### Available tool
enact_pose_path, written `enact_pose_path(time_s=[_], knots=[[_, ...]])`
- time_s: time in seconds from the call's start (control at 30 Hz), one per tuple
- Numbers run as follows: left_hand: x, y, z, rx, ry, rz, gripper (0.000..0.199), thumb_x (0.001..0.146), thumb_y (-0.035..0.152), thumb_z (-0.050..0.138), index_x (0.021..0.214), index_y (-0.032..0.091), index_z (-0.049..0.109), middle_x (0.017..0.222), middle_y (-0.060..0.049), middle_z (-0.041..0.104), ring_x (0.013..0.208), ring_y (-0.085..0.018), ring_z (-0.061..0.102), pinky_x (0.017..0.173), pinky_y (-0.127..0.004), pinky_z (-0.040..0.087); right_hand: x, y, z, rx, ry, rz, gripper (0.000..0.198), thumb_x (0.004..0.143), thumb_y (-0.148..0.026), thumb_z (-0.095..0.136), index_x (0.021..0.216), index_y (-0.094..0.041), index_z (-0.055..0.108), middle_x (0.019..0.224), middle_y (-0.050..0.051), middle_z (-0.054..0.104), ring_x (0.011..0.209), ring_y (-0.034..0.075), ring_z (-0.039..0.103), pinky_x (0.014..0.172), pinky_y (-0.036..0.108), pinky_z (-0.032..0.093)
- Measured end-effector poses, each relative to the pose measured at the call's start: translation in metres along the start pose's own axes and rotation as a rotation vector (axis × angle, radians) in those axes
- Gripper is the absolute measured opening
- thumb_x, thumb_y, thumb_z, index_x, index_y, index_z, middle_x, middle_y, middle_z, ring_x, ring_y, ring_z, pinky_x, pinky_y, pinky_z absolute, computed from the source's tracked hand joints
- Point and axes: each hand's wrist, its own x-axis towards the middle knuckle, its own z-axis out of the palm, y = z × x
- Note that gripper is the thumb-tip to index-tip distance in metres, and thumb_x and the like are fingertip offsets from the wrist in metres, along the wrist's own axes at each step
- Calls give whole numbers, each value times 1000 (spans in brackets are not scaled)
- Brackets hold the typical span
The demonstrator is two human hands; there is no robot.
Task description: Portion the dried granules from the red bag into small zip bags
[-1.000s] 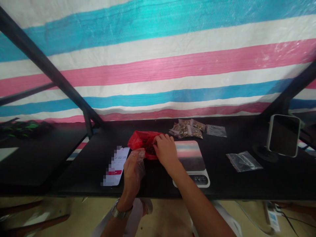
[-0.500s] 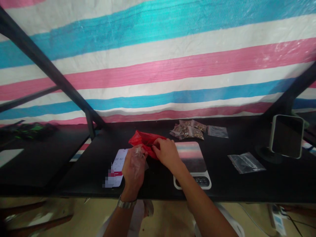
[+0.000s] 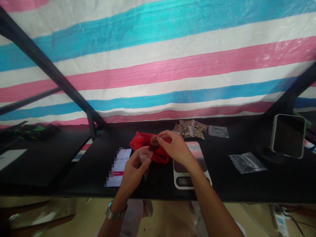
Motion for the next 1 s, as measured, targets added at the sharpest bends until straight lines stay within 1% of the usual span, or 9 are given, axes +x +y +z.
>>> enact_pose_path(time_s=[0.1,0.23,0.37,0.47,0.53,0.67,0.77,0.9,1.0], knots=[[-3,-4,3,8,-41,-16,48,78,29,88,124,22,76,122,-8,80,111,-25,74,101,-36,56,-8,-16,-6,10,4,-84,18,94,-33,70,106,-22,76,97,4,82,87,19,75,82,31,57],[-4,-10,8,-83,-44,-16,50,78,32,89,124,21,75,129,-10,79,118,-26,74,108,-39,55,-19,-28,-7,-63,-13,-135,17,90,-29,74,105,-24,77,101,2,82,91,19,72,85,32,55],[-4,-13,10,-112,-52,-18,47,82,36,87,124,21,75,130,-11,79,118,-26,74,108,-39,55,-26,-24,0,-139,-6,-135,12,89,-23,74,102,-25,76,103,2,81,96,21,72,91,36,53],[-3,-13,9,-91,-53,-12,45,84,38,86,124,21,76,127,-10,79,117,-26,74,107,-38,55,-29,-20,6,-216,34,-193,18,88,-18,76,104,-25,75,109,3,81,105,24,71,100,40,49],[-3,-13,8,-81,-54,-6,43,85,38,85,122,21,76,125,-10,80,116,-27,74,107,-38,54,-31,-20,8,-260,51,-236,21,87,-15,77,106,-26,75,112,4,81,107,24,71,103,42,48],[-3,-13,6,-96,-86,0,45,88,41,83,127,21,75,127,-10,80,119,-27,73,109,-39,53,-35,-23,10,-280,-11,-258,28,87,-13,78,110,-28,75,115,2,81,106,24,70,105,43,46],[-3,-12,6,-114,-85,-2,47,87,41,84,129,21,75,129,-10,79,122,-27,73,111,-38,52,-36,-23,11,-284,-30,-247,30,88,-12,77,113,-29,74,116,2,81,106,24,68,110,46,44],[-3,-10,7,-138,-89,-10,48,86,42,85,128,21,76,127,-10,79,119,-27,73,109,-38,53,-36,-18,12,-274,-29,-267,26,92,-17,73,115,-29,75,120,4,80,111,26,69,114,49,42],[-4,-10,5,-124,-101,6,45,87,42,84,126,21,76,125,-10,80,117,-27,74,106,-37,54,-36,-16,13,-250,-1,-315,25,94,-19,72,117,-28,75,121,5,80,113,25,70,110,47,46]])
